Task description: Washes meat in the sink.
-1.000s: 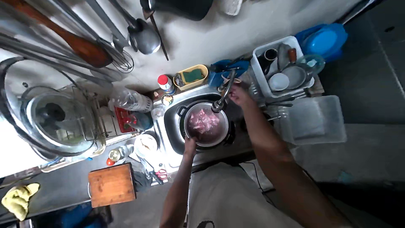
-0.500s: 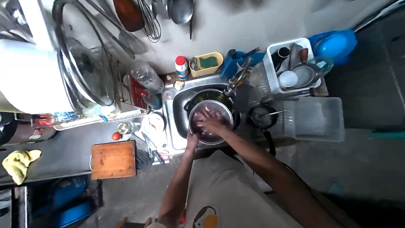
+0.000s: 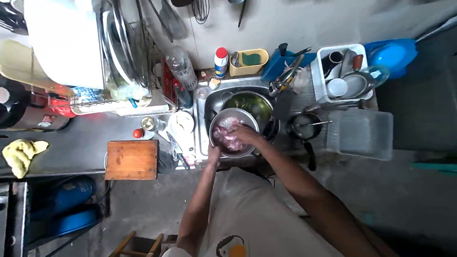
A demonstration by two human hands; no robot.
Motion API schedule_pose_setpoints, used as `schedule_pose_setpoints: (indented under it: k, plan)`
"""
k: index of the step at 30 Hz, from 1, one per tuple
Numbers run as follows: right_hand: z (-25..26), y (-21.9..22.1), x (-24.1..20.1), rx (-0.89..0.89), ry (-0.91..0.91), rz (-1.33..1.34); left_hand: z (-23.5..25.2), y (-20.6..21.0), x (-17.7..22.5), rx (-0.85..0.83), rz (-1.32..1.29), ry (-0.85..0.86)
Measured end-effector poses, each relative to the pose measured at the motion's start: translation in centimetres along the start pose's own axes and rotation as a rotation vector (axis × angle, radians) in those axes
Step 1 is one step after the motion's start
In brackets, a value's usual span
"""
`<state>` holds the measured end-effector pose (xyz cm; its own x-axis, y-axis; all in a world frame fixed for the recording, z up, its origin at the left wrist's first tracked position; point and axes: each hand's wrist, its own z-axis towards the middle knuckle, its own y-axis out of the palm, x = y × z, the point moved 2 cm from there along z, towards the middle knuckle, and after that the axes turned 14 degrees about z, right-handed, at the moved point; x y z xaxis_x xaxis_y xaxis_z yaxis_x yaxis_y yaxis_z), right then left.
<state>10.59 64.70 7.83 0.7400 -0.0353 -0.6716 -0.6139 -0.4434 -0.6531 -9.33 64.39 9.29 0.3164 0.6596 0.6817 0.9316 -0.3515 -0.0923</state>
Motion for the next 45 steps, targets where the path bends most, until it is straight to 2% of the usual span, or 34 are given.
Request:
schedule_pose_setpoints:
  k: [2,4,6,8,9,11,13,16,20,24,26,28,31,33,36,38,41,45]
  plan:
    - [-1.1,-0.7,-0.7,0.084,-0.067,0.107,-0.6,-1.0,-0.1,0.006,0.014,0.009]
    - [-2.9,-1.5,-2.4,0.334,-0.043,0.203,-0.6,-1.6,-0.3,0.007,0.027,0.017]
    - [-5.4,-1.6,-3.8,0.636,0.139,0.269,-0.5,-2.3,-0.6,-0.006,0.016,0.014]
    - [-7.7,-0.7,-4.0,0.826,0.412,0.372,-0.3,-2.6,-0.8,-0.017,0.001,0.013]
    - [-8.4,0.2,-3.6,0.85,0.518,0.472,-0.1,-2.8,-0.7,-0.023,-0.005,0.011]
    - [-9.3,2.5,-2.5,0.741,0.65,0.79,0.0,-2.9,-0.3,-0.043,-0.028,0.009]
    - [-9.6,3.9,-1.8,0.591,0.688,1.121,0.2,-3.0,0.2,-0.079,-0.016,0.016]
    - [-9.5,3.4,-2.2,0.429,0.71,1.374,1.0,-3.2,0.9,-0.157,0.021,0.038]
    - [-8.6,1.8,-3.1,0.524,0.757,1.25,2.1,-2.8,1.4,-0.203,0.013,0.051]
    - [-7.7,0.5,-3.7,0.654,0.797,1.091,2.5,-1.6,0.3,-0.144,0.024,0.111]
    - [-7.2,0.4,-3.3,0.707,0.8,1.002,3.9,-1.1,-0.8,-0.006,-0.002,0.166]
    - [-6.9,0.4,-3.3,0.746,0.814,0.863,6.8,-0.8,-1.0,0.187,-0.154,0.268]
    - [-6.6,-0.1,-4.3,0.782,0.833,0.654,9.7,-0.8,-0.8,0.287,-0.414,0.367]
    - [-6.3,-0.3,-4.9,0.803,0.846,0.571,10.3,-0.4,-0.6,0.338,-0.354,0.459]
    - [-5.9,-0.5,-5.8,0.799,0.876,0.503,9.0,0.4,-0.5,0.332,-0.044,0.582]
    - [-5.7,-0.6,-6.6,0.782,0.891,0.467,9.2,1.0,-0.5,0.303,-0.036,0.582]
    - [-5.2,-0.3,-7.2,0.798,0.904,0.441,12.3,2.0,-0.6,0.284,-0.289,0.537]
    - [-4.8,0.1,-7.6,0.817,0.896,0.398,13.9,2.4,-1.2,0.255,-0.493,0.443]
